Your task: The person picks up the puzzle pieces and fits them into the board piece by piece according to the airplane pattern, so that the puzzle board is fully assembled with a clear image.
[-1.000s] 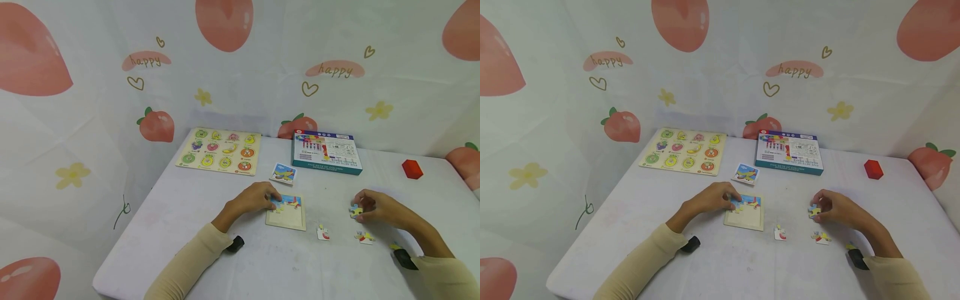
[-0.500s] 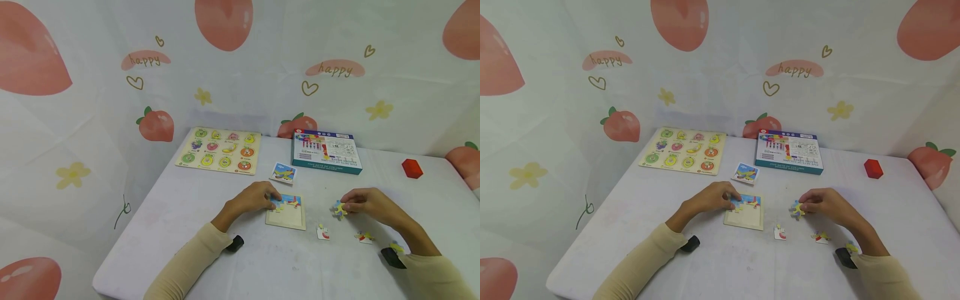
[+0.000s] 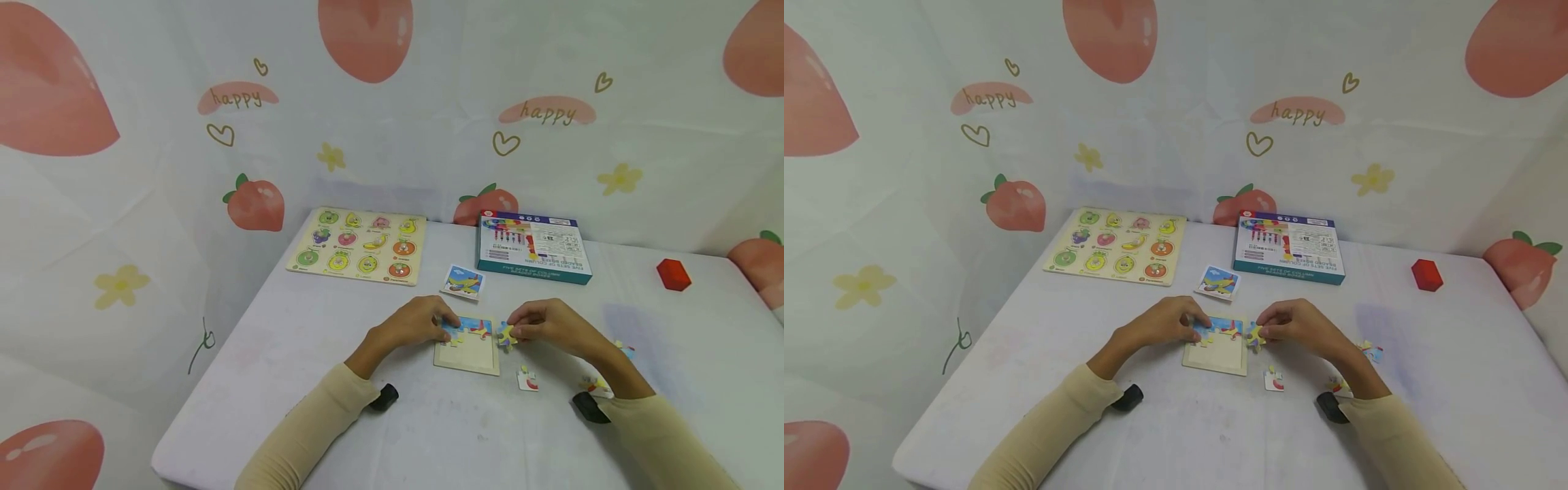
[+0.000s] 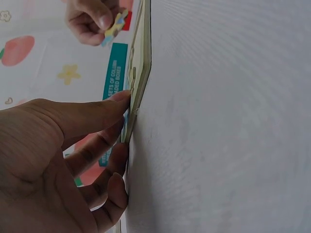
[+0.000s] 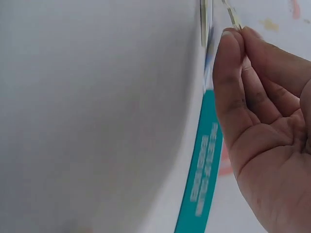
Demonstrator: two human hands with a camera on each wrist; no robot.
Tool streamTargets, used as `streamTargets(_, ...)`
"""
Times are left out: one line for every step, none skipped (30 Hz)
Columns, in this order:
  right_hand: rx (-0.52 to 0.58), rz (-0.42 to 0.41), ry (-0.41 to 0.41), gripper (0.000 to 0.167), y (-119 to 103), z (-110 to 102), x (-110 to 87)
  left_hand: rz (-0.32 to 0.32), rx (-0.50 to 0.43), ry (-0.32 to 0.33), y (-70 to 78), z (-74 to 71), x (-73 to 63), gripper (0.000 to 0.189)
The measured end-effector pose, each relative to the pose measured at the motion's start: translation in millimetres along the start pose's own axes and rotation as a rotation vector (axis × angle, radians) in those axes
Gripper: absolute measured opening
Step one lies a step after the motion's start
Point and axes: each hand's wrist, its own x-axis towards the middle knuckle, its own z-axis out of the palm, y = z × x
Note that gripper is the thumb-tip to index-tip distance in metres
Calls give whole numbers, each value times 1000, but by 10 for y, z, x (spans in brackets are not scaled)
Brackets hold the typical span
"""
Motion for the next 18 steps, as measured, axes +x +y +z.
streamTargets(1,-7,-2,23,-14,26,26,0,0,1,0,1,0,27)
streamTargets(-3,-17,-5,22,-28,48,45,0,1,1,0,2,0,27)
streamTargets(-2,-22,-7,22,-43,73,66,-1,2,2,0,3,0,26)
streamTargets(-5,-32,-11,22,-55,92,83,-2,2,2,-1,6,0,26)
streamTargets(-6,-32,-11,21,-70,113,99,-4,2,2,-1,8,1,26)
streamTargets(-9,-38,-14,21,-84,133,115,-5,2,1,-1,9,2,26)
streamTargets(-11,-39,-17,21,-97,149,132,-5,3,1,-2,11,4,26)
streamTargets(-10,-38,-23,21,-111,165,148,-4,4,1,-4,11,7,26)
streamTargets(-6,-38,-28,21,-124,180,166,-3,3,1,-7,11,8,26)
streamTargets(-4,-40,-34,21,-134,192,183,-2,3,1,-10,11,9,25)
streamTargets(-1,-38,-40,20,-145,207,200,0,2,1,-12,11,10,25)
streamTargets(3,-41,-47,20,-156,218,215,1,2,1,-15,9,11,25)
streamTargets(6,-43,-53,19,-165,230,231,4,2,1,-18,9,12,25)
streamTargets(9,-44,-57,19,-175,243,243,5,2,1,-21,9,12,25)
streamTargets(11,-45,-59,19,-185,255,256,5,1,1,-22,8,11,25)
streamTargets(10,-42,-59,18,-196,269,268,6,-1,0,-23,8,12,25)
streamTargets(7,-38,-58,18,-208,282,279,7,-3,1,-24,7,13,25)
streamTargets(7,-32,-55,18,-221,295,288,8,-4,1,-25,7,13,25)
